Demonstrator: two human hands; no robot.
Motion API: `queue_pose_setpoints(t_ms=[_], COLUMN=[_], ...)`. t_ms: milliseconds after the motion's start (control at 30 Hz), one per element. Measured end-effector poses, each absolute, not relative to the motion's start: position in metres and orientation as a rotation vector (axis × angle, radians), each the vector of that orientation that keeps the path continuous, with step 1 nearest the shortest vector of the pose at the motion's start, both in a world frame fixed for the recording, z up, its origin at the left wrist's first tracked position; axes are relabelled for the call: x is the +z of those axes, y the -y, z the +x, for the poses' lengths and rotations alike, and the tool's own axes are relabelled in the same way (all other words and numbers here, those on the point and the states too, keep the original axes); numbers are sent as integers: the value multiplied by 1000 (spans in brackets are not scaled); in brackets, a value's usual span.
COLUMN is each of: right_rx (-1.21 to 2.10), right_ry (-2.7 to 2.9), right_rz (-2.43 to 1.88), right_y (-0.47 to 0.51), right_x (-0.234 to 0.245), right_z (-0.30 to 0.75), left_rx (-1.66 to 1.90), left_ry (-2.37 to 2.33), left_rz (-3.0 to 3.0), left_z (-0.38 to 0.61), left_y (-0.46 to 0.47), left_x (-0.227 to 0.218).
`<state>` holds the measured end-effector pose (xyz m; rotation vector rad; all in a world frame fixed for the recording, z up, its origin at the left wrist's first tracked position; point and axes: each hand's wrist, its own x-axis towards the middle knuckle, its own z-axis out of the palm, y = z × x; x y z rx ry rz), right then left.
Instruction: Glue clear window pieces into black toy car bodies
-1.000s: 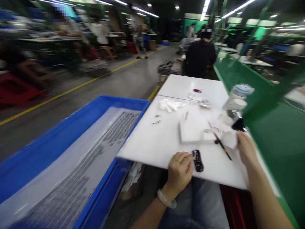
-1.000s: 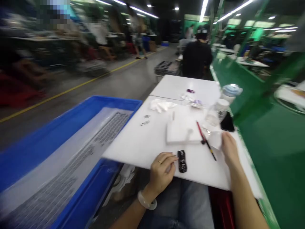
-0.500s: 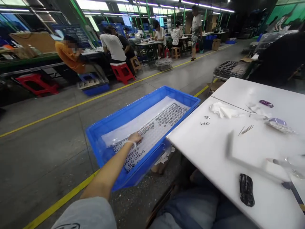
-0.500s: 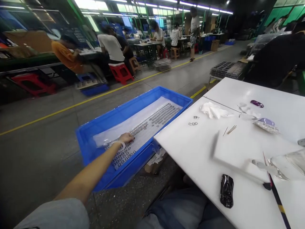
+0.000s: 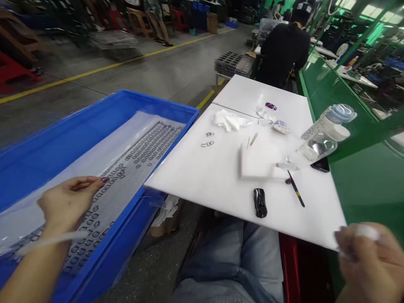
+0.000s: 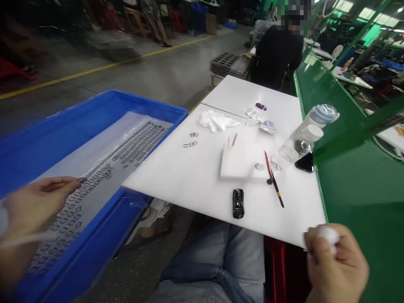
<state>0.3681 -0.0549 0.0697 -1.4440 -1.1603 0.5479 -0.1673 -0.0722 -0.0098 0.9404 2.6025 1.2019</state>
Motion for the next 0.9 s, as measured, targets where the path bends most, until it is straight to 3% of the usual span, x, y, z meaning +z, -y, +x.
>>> queue_pose_setpoints(t_ms=[133, 267, 533, 600, 767, 900], right_rx=[1082, 1391, 1766, 1685, 842, 512], right_ry=[1565, 1559, 929, 977, 1407, 1792], right_rz=[-1313, -1199, -973, -1033, -1128, -981], right_y=[84, 89, 97, 97, 92, 84], right_x=[54, 49, 41, 41, 51, 62], right_z=[284, 244, 265, 269, 290, 294], left_rx=[1592, 1410, 1244, 1283, 1215, 1200], left_ry=[-2082, -1328, -791, -741, -655, -652], left_rz=[1117, 1407, 973, 833, 541, 478], left_z=[-32, 84, 127, 131, 139, 141], left_y=[82, 88, 80, 80, 81, 82], left_x=[32, 41, 31, 29, 29, 31])
